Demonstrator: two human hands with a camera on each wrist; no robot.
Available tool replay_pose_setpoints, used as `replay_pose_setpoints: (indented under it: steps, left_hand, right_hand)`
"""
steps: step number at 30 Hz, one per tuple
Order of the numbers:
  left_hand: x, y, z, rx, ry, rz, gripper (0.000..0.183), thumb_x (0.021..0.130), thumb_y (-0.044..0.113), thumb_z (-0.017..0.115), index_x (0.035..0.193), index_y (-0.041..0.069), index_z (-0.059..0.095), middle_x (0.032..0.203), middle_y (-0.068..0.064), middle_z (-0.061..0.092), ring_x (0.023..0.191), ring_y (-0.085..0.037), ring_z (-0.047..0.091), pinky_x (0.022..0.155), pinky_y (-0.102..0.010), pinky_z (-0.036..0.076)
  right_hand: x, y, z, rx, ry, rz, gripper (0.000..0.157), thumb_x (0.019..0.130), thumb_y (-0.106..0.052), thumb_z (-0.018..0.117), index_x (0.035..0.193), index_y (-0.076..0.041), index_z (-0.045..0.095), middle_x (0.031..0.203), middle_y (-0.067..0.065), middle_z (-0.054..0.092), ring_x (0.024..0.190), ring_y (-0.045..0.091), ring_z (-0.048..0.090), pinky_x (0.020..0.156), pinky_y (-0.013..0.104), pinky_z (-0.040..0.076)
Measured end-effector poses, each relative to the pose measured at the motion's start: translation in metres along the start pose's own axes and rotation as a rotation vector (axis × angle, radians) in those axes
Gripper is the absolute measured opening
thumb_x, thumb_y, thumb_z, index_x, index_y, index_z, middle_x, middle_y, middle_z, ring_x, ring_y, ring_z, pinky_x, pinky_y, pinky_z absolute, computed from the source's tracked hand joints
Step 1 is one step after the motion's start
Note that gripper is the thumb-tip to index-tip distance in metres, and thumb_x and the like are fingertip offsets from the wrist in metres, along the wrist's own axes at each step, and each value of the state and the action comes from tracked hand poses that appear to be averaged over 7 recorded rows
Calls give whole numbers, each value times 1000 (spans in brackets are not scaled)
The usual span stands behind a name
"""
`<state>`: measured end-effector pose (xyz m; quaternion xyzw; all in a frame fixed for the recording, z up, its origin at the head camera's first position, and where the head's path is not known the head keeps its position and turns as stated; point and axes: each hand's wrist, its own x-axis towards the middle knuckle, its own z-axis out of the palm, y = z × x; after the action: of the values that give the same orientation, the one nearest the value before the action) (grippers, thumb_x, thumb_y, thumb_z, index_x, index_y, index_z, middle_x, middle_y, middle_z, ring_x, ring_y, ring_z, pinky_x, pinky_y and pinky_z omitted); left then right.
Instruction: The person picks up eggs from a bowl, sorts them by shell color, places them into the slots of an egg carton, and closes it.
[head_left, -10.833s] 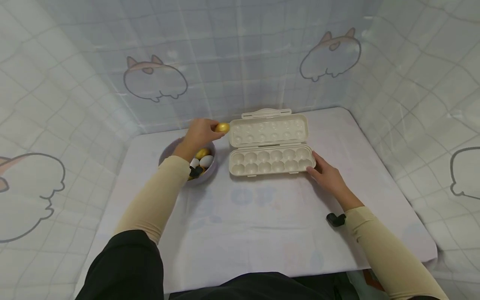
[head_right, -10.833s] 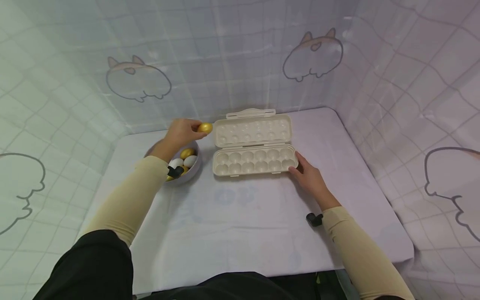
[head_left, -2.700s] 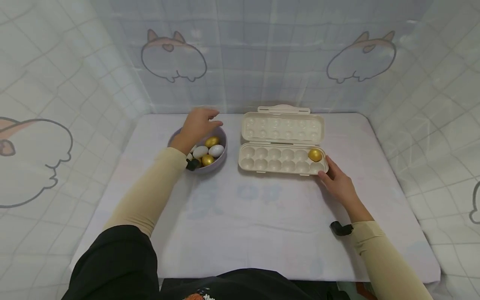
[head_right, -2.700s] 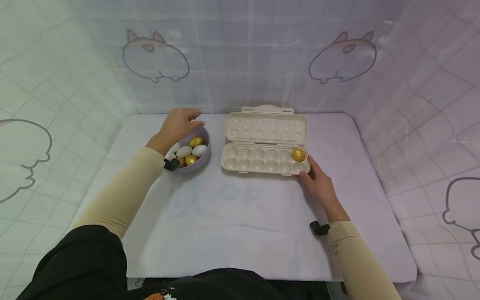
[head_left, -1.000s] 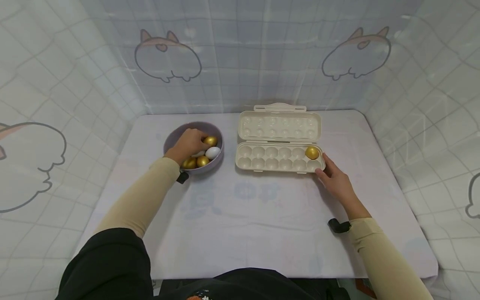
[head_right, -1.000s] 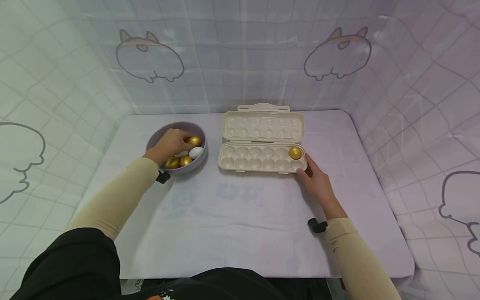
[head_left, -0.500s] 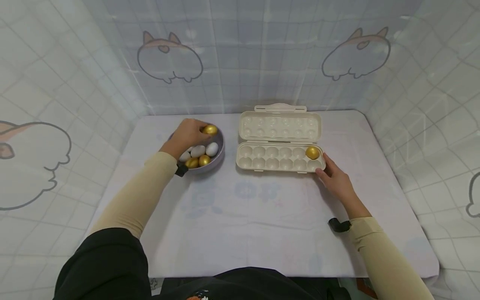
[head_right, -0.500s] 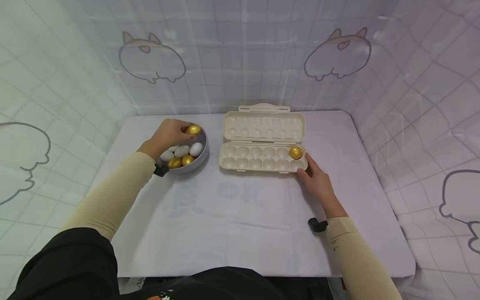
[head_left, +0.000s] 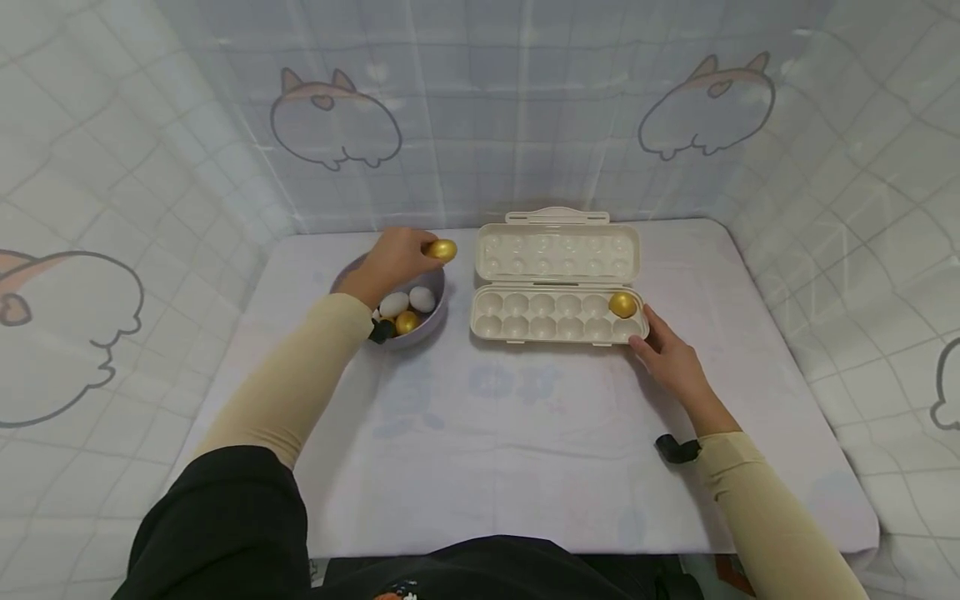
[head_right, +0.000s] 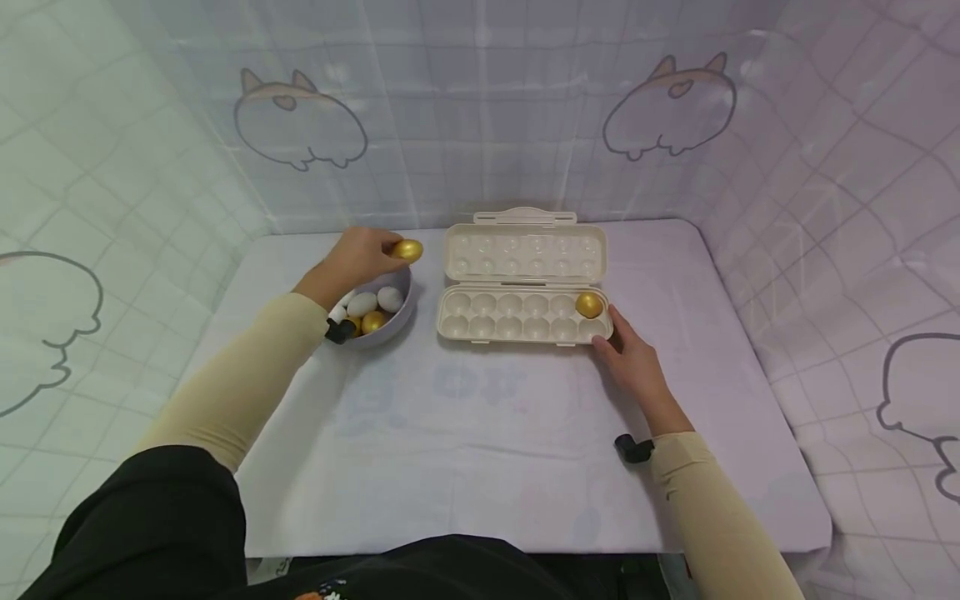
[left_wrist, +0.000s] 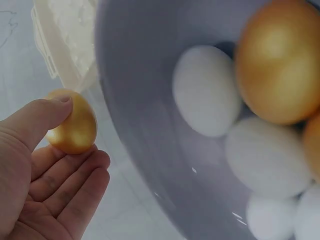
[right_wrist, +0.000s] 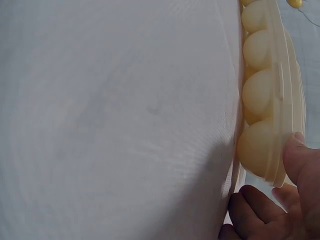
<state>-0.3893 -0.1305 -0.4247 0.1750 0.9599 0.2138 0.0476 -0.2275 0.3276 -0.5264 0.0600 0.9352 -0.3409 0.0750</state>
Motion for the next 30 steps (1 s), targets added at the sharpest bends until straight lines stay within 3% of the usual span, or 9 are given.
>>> replay_pose_setpoints:
  steps: [7,14,19,24,30]
  left_hand:
    - [12,21,4,17,-19,28,29,94,27,76,117,9,78,108,-11,78,92,-26,62,87,-42,54]
    - [21,38,10,33,-44,65,33,96,25,76,124,8,77,116,-12,78,96,-26,66,90,-43,56]
    - [24,47,14,15,-39,93,26,96,24,75,116,7,77,108,-11,77,90,-25,62,85,-41,54]
    - [27,54,17,40,-33,134,31,96,26,76,120,6,76,108,-11,76,90,-25,61,85,-40,53]
    - [32,63,21,65,-30,184,29,95,25,78,115,5,76,103,-12,76,87,-25,61,83,-39,52]
  right_hand:
    - [-2,-3,-1,13,-4,15,81,108,-55,51,171,-29,8,173,20,25,158,51,23,125,69,26]
    - [0,0,-2,12,1,-7,80,108,-56,51,171,-29,9,170,22,30,157,53,27,124,69,27]
    - [1,1,-1,25,-4,-7,80,108,-56,51,171,-30,9,170,21,31,157,52,26,124,69,27]
    - [1,-1,0,26,-10,-1,80,108,-56,51,171,-30,8,171,20,30,158,52,25,125,69,27]
    - [0,-4,1,26,-11,2,80,108,-56,50,171,-31,8,171,20,29,158,51,25,125,69,27]
